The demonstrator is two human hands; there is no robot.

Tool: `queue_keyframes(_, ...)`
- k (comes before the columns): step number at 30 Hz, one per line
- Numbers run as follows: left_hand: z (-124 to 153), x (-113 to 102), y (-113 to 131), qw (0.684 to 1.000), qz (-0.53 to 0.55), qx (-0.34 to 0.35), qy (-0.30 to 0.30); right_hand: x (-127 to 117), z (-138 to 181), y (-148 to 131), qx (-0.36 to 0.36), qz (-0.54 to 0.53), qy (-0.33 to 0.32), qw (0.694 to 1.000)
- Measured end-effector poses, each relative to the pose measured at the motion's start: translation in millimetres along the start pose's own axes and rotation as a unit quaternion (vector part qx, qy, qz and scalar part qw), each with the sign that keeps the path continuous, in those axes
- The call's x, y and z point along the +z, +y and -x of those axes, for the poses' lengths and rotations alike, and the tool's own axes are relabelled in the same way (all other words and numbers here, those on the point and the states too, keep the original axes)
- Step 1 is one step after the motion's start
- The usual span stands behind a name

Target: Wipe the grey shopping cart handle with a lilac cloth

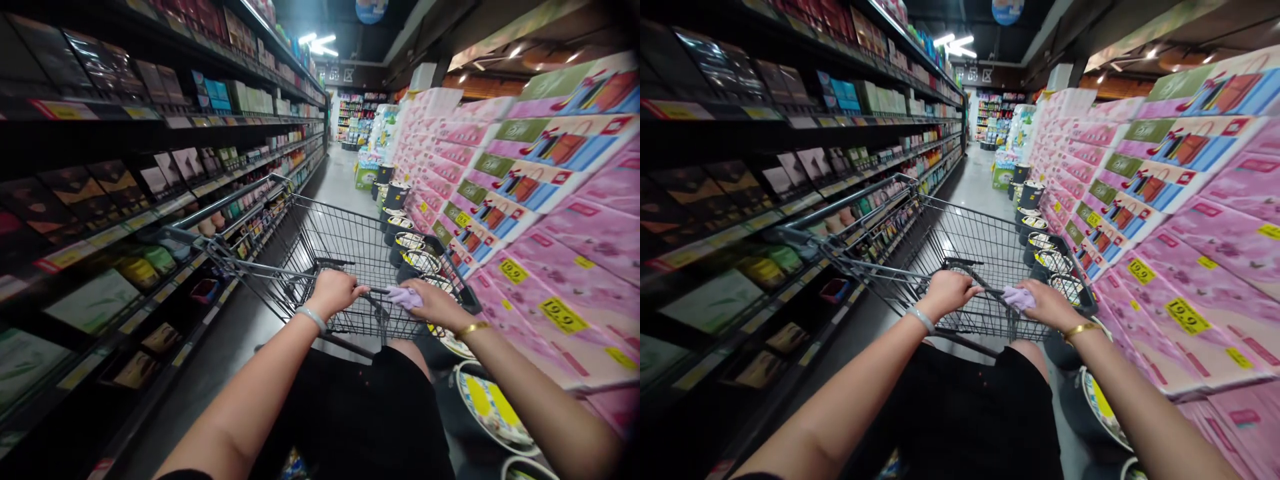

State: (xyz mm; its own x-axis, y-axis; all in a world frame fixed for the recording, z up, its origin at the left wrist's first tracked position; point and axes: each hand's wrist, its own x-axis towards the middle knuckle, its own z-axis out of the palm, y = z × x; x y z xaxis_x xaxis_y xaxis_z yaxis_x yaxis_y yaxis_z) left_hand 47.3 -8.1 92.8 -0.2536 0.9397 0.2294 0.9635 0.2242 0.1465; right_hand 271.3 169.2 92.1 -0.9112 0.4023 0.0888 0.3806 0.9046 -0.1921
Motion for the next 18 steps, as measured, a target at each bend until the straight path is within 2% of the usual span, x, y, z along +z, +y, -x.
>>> queue_keyframes(2,-1,0,-1,1.0,0.001,-0.001,0.0,3,-2,-6,0.051,0.032,0.015,0.998)
queue_keyframes(4,-3,-1,-2,1.0,-0.001,-0.001,0.002,12,-9,-32,0.08,0.092,0.057,0.991)
queue_keyframes(6,-4,-4,-3,1.0,-0.008,0.003,0.005,22,-21,-65,0.07,0.116,0.093,0.986)
queue_keyframes(8,-4,-7,-6,1.0,-0.018,0.01,0.009,26,-30,-86,0.045,0.099,0.109,0.988)
queue_keyframes(10,-1,-11,-11,0.999,-0.028,0.016,0.012,23,-32,-83,-0.003,0.053,0.09,0.995)
queue_keyframes(12,1,-14,-16,0.999,-0.035,0.019,0.015,15,-27,-62,-0.03,-0.001,0.045,0.999)
queue_keyframes(15,2,-14,-21,0.999,-0.033,0.016,0.02,8,-17,-36,0.061,-0.02,-0.002,0.998)
queue_keyframes(16,2,-13,-20,0.999,-0.031,0.014,0.021,9,-16,-38,0.098,0.005,0.001,0.995)
queue_keyframes(18,0,-10,-14,0.999,-0.025,0.006,0.027,17,-20,-59,0.151,0.086,0.044,0.984)
